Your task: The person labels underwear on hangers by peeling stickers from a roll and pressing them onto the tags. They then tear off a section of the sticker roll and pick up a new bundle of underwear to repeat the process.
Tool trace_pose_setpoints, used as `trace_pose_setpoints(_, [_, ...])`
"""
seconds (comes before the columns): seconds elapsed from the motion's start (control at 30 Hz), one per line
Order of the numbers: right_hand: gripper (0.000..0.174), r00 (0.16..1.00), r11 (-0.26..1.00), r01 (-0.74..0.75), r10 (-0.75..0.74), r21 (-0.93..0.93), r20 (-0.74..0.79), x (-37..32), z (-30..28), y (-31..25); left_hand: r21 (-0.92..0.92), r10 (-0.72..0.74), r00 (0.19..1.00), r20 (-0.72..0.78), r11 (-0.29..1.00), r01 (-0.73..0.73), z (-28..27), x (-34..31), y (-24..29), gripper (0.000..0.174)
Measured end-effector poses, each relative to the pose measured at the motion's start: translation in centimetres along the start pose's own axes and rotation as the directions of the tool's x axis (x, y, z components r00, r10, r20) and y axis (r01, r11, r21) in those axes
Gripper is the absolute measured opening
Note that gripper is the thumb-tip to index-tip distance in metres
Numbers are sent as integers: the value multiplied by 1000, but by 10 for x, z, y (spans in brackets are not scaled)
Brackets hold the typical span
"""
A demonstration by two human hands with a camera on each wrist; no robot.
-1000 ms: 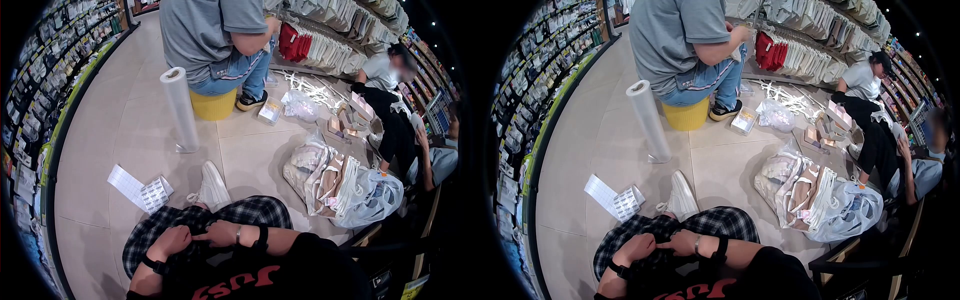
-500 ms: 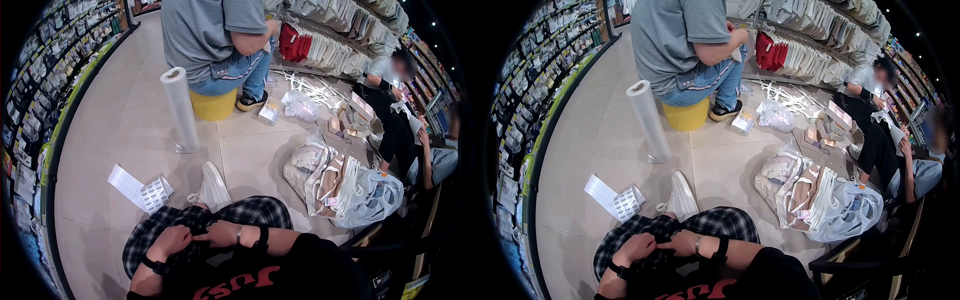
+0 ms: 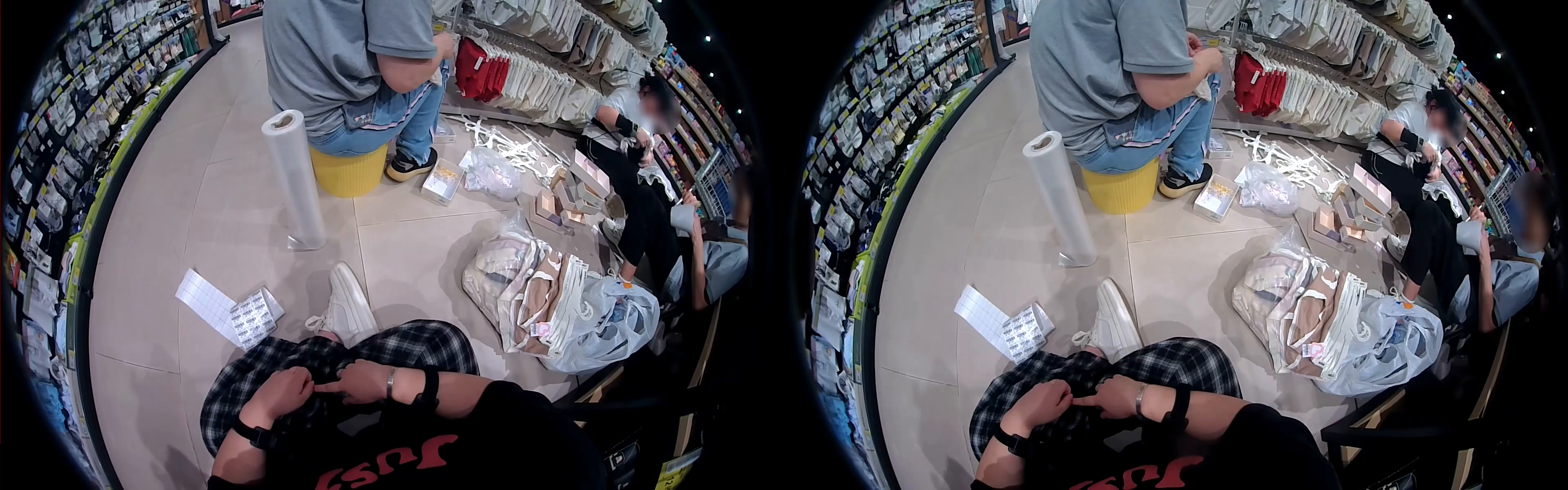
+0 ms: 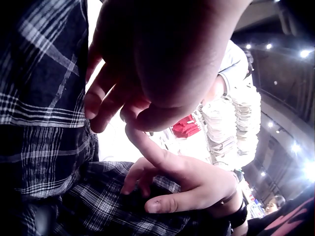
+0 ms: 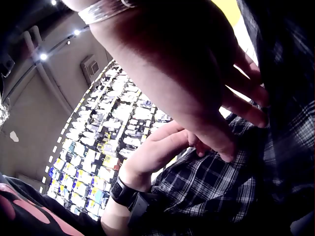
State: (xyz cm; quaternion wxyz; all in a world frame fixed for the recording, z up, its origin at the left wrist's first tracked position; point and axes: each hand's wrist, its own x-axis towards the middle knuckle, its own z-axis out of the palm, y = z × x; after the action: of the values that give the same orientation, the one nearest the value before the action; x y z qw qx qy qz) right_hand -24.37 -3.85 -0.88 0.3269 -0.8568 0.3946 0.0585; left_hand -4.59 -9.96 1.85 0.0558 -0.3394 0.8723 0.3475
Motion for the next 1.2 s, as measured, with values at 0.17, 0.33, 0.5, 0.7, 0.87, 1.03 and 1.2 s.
trace_pose_setpoints(0.17, [65, 1000, 1000, -6, 6, -2, 6, 1, 1, 0, 12, -2, 1000, 6, 1000, 1, -2, -1, 3, 19])
trace_pose_setpoints(0.33, [66, 1000, 1000, -24, 24, 0, 7, 0, -2, -2, 32, 22, 1000, 8, 999, -22, -1, 0, 2, 19])
trace_pose_setpoints(0.5, [64, 1000, 1000, 12, -12, -11, -5, -1, 0, 0, 79, 101, 995, -6, 992, -100, 6, 0, -8, 18])
trace_pose_setpoints(0.7, [64, 1000, 1000, 14, -14, -6, -10, 0, 2, 1, 67, 98, 995, -22, 993, -96, 5, -1, -7, 17])
trace_pose_setpoints(0.87, [63, 1000, 1000, 14, -14, -4, -11, -1, 0, 0, 39, 61, 998, -24, 997, -61, 0, -1, 0, 17])
trace_pose_setpoints(1.03, [63, 1000, 1000, 16, -16, 3, -22, 0, 2, 1, 36, 56, 998, -17, 998, -55, 0, -1, 0, 18])
trace_pose_setpoints(1.2, [63, 1000, 1000, 14, -14, -1, -20, 0, 2, 1, 47, 49, 999, -11, 998, -49, 1, -1, -1, 18])
